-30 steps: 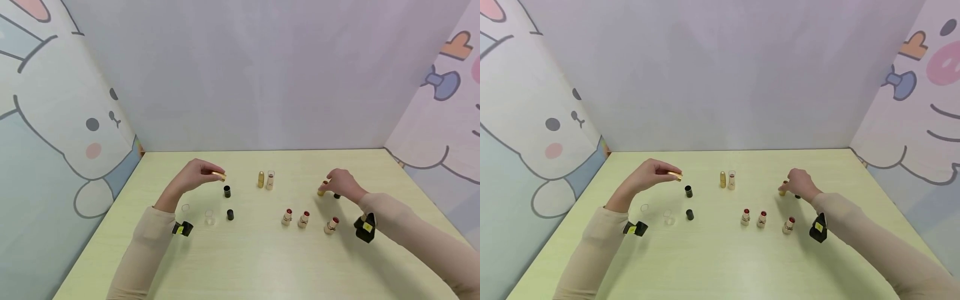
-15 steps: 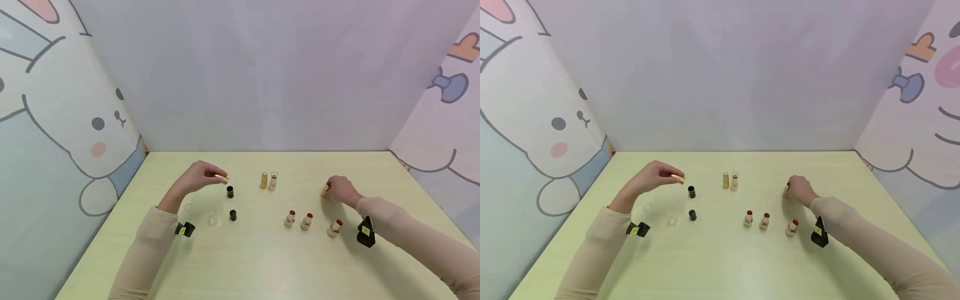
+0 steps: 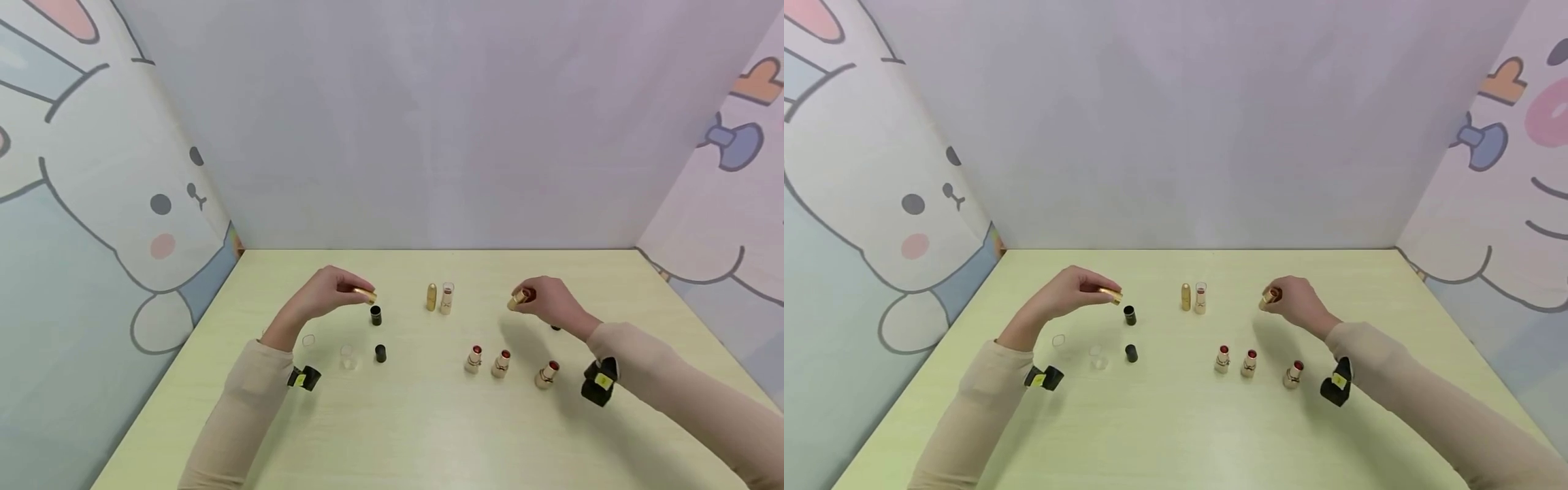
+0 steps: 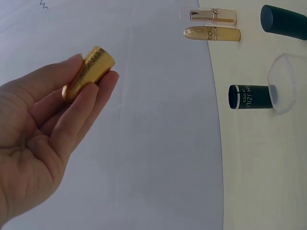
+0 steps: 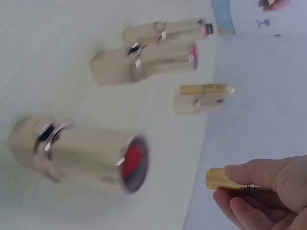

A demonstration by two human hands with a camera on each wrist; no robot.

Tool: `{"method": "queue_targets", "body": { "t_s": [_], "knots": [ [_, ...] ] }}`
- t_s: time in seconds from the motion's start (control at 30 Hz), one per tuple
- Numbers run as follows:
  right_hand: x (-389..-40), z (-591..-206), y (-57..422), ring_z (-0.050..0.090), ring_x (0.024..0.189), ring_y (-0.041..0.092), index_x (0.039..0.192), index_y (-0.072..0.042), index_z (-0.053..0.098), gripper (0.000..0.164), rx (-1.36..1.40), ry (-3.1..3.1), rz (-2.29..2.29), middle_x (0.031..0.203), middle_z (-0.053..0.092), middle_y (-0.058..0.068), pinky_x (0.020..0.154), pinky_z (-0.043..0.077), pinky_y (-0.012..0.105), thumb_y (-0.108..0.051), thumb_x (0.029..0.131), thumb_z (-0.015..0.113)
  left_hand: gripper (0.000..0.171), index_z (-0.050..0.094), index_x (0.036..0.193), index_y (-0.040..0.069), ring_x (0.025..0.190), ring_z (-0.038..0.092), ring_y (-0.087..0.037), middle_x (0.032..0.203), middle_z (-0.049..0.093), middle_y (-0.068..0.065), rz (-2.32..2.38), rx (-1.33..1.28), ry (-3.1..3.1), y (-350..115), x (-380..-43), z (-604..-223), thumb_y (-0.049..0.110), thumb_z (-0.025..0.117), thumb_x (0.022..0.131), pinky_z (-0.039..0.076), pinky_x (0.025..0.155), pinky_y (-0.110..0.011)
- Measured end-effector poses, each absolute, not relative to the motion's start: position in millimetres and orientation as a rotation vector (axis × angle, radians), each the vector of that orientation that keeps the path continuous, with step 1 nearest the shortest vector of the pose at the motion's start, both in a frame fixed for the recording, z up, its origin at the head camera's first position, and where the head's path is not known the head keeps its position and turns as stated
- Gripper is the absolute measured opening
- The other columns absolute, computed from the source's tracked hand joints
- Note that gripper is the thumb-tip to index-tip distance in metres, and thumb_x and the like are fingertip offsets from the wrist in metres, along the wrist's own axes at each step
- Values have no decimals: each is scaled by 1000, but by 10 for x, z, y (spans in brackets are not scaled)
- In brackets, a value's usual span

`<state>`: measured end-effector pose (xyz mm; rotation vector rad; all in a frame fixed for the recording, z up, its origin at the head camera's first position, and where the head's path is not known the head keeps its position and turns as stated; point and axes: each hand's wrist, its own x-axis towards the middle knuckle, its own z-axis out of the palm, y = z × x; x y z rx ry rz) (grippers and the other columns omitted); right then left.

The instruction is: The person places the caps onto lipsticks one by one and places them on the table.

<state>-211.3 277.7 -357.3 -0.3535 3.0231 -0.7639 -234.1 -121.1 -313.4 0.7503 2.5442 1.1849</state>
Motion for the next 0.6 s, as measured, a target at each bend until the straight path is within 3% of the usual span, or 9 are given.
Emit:
{"method": "queue_targets", "body": {
  "t_s": [0.33, 0.43, 0.6],
  "knots": [
    [-1813, -3254, 2196, 62, 74, 11, 103, -6, 69, 27, -613, 2955, -989, 86, 67, 4, 64, 51, 20, -7, 77, 72, 21, 70, 105, 7, 72, 58, -13, 99, 70, -8, 1196, 914, 2465, -929, -2271, -3092, 13, 65, 85, 45, 63, -21],
    [-1749, -3243, 2065, 64, 77, 10, 103, -8, 70, 28, -703, 2931, -1054, 88, 67, 1, 69, 52, 18, -7, 76, 73, 22, 70, 106, 8, 69, 56, -18, 98, 70, -7, 1196, 946, 2442, -843, -2249, -3071, 13, 65, 85, 43, 61, -21],
    [-1685, -3225, 1932, 63, 80, 8, 103, -10, 69, 27, -817, 2886, -1156, 92, 66, 0, 76, 55, 27, -7, 77, 73, 22, 70, 105, 8, 63, 49, -17, 94, 71, -6, 1196, 978, 2422, -745, -2226, -3040, 15, 66, 85, 40, 58, -22]
  ]
}}
